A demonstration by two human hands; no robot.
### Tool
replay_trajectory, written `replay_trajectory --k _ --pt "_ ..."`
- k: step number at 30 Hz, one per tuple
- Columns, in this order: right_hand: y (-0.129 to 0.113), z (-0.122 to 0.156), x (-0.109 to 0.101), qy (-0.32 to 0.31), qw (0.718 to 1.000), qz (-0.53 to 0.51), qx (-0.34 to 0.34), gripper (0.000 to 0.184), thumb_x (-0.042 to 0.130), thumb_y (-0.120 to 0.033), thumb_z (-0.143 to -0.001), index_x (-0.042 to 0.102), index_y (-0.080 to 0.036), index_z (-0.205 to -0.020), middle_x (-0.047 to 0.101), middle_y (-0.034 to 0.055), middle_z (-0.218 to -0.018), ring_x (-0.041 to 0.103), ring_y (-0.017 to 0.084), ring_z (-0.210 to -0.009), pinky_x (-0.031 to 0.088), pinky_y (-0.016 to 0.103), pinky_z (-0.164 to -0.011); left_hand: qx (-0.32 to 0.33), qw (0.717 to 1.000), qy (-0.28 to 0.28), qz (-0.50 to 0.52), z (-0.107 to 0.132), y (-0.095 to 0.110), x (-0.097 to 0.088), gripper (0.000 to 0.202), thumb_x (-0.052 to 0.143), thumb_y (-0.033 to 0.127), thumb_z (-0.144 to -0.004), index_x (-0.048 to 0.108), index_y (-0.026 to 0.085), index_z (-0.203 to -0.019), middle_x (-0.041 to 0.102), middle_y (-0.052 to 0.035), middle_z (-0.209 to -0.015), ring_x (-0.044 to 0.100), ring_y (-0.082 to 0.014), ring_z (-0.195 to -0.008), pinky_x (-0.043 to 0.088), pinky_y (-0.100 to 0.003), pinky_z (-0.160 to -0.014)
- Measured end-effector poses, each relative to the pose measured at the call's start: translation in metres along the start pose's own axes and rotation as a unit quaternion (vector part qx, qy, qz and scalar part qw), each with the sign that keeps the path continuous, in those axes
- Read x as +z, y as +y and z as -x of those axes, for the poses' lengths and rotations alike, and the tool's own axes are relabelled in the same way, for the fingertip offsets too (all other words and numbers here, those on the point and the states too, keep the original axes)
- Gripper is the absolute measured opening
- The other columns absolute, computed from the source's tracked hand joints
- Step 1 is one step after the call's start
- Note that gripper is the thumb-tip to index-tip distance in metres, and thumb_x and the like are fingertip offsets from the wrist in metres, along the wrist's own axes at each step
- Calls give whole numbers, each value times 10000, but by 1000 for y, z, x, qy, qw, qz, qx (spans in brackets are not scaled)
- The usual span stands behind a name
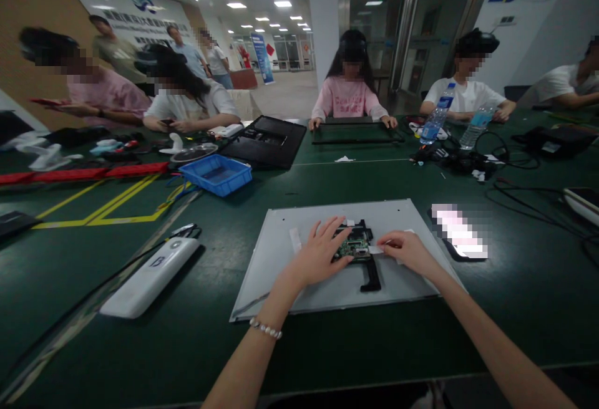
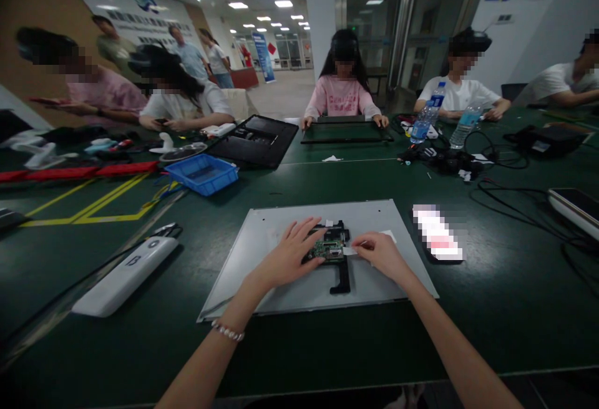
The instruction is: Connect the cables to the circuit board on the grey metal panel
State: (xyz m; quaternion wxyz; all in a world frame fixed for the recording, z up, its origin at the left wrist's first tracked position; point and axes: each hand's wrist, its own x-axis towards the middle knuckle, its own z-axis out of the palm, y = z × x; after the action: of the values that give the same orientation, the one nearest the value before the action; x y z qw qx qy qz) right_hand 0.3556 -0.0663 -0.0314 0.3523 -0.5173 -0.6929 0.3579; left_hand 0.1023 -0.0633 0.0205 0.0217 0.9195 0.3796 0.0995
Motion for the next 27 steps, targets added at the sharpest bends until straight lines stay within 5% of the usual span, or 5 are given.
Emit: replay_trajectory --k 8,27 --pt "-7 2 3 12 996 52 -77 165 552 -165 -777 689 -203 -861 669 40 -849 613 162 -770 488 293 -689 54 998 -10 -8 -11 36 12 382 451 338 -904 412 261 -1276 415 -62 -1341 272 -252 -1316 159 -494 -1098" --pt "-19 7 2 -26 986 131 -99 144 551 -137 -784 663 -213 -835 636 38 -890 582 173 -810 449 318 -745 44 999 1 -1 -12 38 18 290 408 265 -916 464 259 -1200 441 -54 -1306 298 -241 -1298 215 -469 -1082"
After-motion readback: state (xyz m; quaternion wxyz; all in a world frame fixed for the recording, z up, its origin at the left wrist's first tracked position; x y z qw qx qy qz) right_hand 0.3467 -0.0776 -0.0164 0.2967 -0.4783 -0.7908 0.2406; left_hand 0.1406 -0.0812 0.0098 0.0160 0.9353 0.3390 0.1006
